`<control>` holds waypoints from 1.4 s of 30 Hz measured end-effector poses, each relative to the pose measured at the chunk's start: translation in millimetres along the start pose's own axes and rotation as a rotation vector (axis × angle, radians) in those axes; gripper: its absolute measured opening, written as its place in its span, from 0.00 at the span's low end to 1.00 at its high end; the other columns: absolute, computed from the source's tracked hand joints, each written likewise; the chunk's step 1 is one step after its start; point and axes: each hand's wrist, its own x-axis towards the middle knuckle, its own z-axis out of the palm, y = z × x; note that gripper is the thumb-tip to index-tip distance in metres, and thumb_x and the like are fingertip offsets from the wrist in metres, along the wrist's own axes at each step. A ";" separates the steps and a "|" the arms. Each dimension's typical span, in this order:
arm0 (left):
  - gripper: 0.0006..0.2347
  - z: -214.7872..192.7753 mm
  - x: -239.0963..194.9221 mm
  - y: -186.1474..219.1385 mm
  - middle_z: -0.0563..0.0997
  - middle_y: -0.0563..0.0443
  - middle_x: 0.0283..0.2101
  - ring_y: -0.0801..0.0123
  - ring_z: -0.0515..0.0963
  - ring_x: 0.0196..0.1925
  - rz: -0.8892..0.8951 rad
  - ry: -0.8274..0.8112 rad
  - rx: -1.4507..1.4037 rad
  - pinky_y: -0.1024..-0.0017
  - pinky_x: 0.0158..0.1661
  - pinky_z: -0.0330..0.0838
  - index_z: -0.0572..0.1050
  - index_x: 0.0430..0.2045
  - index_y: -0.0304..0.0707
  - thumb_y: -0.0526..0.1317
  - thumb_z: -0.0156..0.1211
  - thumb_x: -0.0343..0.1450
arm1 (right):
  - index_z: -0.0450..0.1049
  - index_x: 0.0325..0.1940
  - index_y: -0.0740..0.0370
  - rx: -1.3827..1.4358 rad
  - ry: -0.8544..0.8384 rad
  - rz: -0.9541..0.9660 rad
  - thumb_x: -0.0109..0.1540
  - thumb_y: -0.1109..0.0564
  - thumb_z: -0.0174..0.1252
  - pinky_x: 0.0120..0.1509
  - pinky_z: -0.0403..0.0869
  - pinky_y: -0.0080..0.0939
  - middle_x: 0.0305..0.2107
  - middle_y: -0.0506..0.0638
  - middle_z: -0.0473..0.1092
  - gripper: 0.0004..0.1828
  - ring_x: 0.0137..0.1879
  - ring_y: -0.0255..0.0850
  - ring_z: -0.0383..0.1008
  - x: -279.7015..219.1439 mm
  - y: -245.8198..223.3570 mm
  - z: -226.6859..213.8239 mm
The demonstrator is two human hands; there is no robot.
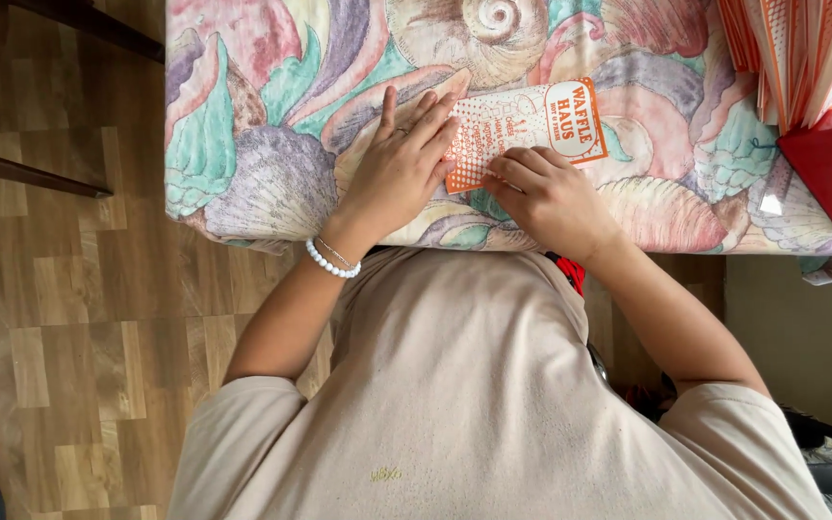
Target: Folding flat paper bags or sleeves along pre-scored lines and stacking them in an organized pile.
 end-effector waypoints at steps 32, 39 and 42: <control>0.34 -14.5 5.1 -5.6 0.63 0.40 0.74 0.57 0.61 0.75 0.028 -0.204 0.209 0.26 0.67 0.30 0.64 0.69 0.30 0.62 0.43 0.76 | 0.72 0.72 0.46 -0.179 -0.262 0.374 0.73 0.40 0.49 0.18 0.61 0.44 0.13 0.43 0.70 0.24 0.15 0.41 0.68 36.0 37.3 53.8; 0.32 -19.3 1.0 -4.7 0.61 0.42 0.75 0.56 0.60 0.76 0.016 -0.159 0.088 0.24 0.65 0.35 0.64 0.68 0.30 0.58 0.53 0.75 | 0.79 0.63 0.17 -0.530 -0.270 0.366 0.74 0.23 0.46 0.20 0.63 0.36 0.10 0.37 0.67 0.20 0.15 0.34 0.70 -5.1 82.2 33.1; 0.32 -15.6 -0.8 -6.4 0.59 0.42 0.75 0.57 0.57 0.77 0.005 -0.175 0.065 0.24 0.66 0.33 0.63 0.69 0.30 0.57 0.51 0.75 | 0.81 0.58 0.10 -0.658 -0.233 0.391 0.77 0.18 0.48 0.18 0.67 0.35 0.15 0.32 0.66 0.17 0.19 0.34 0.71 -50.3 111.1 22.9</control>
